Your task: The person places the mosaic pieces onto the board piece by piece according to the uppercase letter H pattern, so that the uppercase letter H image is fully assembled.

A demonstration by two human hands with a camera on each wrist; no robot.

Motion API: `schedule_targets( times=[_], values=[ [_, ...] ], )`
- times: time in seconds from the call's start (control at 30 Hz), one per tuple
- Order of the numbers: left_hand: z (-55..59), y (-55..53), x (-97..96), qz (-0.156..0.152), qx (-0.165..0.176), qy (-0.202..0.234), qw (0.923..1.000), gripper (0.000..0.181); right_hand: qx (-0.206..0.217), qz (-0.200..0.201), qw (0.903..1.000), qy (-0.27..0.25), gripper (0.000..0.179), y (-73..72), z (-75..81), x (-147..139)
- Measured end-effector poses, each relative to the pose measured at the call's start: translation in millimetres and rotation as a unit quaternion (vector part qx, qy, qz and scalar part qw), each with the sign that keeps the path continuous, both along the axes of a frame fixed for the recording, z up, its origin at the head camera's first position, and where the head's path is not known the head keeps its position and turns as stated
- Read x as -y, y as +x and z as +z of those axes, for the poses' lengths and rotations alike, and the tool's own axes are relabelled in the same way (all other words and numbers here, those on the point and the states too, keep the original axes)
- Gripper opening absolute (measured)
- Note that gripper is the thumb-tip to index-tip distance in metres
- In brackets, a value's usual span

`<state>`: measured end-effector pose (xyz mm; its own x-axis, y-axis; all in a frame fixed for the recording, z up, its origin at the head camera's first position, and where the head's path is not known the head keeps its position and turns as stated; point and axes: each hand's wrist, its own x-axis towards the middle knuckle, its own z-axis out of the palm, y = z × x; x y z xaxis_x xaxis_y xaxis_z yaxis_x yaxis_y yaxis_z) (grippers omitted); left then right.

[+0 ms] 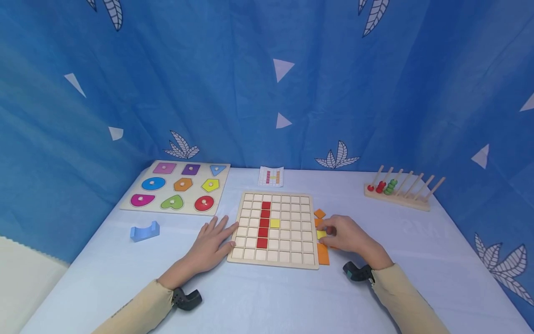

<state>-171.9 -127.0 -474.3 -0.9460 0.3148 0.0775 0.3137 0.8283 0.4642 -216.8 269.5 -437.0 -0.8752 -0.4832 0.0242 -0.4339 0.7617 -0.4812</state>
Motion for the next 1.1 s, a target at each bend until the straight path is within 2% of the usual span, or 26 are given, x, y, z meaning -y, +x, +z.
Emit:
schedule_targets(
  times=[0.5,0.77,1.1],
  values=[
    [1.8,1.8,-0.6,0.002,-0.001,0.001,1.0000,0.054,-0.013,0.003,0.9999,-0.003,0.024,1.4,-1.2,-1],
    [2.8,2.1,-0.4,0.002,-0.003,0.001,1.0000,0.054,-0.006,-0.009,0.9997,0.022,0.025,-0.8,1.2,-2],
    [1.0,1.6,-1.2,0.002,0.003,-0.001,1.0000,0.055,0.014,-0.026,0.9992,0.027,0.028,-5.0,8.3,7]
  ],
)
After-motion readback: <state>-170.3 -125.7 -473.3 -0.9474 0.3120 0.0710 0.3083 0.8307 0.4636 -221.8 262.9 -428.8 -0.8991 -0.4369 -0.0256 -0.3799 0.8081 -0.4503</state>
